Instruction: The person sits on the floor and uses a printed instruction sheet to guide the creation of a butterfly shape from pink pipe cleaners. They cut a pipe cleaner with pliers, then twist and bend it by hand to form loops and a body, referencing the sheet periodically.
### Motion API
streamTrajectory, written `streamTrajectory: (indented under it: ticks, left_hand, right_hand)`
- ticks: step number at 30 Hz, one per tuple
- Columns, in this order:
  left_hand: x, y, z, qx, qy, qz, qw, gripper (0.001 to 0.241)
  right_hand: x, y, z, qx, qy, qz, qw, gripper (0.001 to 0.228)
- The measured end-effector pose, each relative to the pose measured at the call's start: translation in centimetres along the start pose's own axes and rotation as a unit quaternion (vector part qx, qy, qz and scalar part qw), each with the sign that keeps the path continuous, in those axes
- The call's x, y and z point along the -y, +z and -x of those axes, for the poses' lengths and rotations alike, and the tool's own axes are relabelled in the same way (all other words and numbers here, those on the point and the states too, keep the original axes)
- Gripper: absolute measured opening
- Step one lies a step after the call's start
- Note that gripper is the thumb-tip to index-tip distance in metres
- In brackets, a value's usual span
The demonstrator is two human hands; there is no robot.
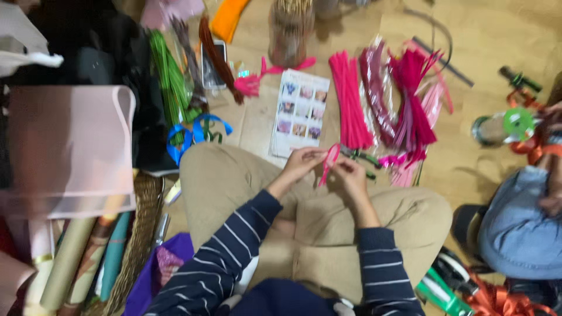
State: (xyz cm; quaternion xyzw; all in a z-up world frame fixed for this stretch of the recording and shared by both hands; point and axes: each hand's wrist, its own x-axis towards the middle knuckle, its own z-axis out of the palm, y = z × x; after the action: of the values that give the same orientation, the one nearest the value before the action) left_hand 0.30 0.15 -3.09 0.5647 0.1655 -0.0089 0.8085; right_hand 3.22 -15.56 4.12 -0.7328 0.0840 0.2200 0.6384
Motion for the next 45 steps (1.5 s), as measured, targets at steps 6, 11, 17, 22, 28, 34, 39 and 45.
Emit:
streamTrajectory:
  ticks: [6,11,17,22,28,34,39,45]
  left_hand:
    - [0.6,-0.4,-0.1,0.008,0.017,-0.027,0.999,0.031]
    - [-1.6,0.5,1.3,0.018,0.052,-0.071,0.996,0.022]
    - [-0.9,0.3,1.0,0.068,0.032,0.002,0.997,0.022]
    - [-3.8,0.6,2.0,0.090,0.007,0.031,0.995,0.020]
    - [-1.5,-0.2,0.7,0.081,0.015,0.005,0.997,0.025]
    - [-1.5,0.0,1.0,0.072,0.050,-0.049,0.995,0.021]
    - [-1.1,0.0,0.9,0.077,0.051,-0.053,0.994,0.023]
    - [-1.7,0.4,2.1,0.121,0.008,-0.026,0.992,0.051]
  right_hand:
    - [1.8,0.6,1.2,0.071,-0.052,0.019,0.996,0.017]
    - [0.2,-0.5,0.0,0.050,-0.091,-0.009,0.995,0.014]
    - [-0.7,-1.0,-0.6,0.071,-0.086,-0.092,0.989,0.008]
    - [-0.7,-1.2,-0.8,0.088,-0.091,-0.135,0.983,0.007]
    - [0.3,-0.5,-0.2,0.082,-0.134,-0.022,0.987,0.010]
    - [0.4,-0.5,0.1,0.079,-0.152,-0.019,0.985,0.020]
    - [-2.1,-1.5,-2.0,0.091,-0.216,0.011,0.972,0.009]
    - [-1.7,-1.4,-1.3,0.046,-0.196,-0.052,0.978,0.010]
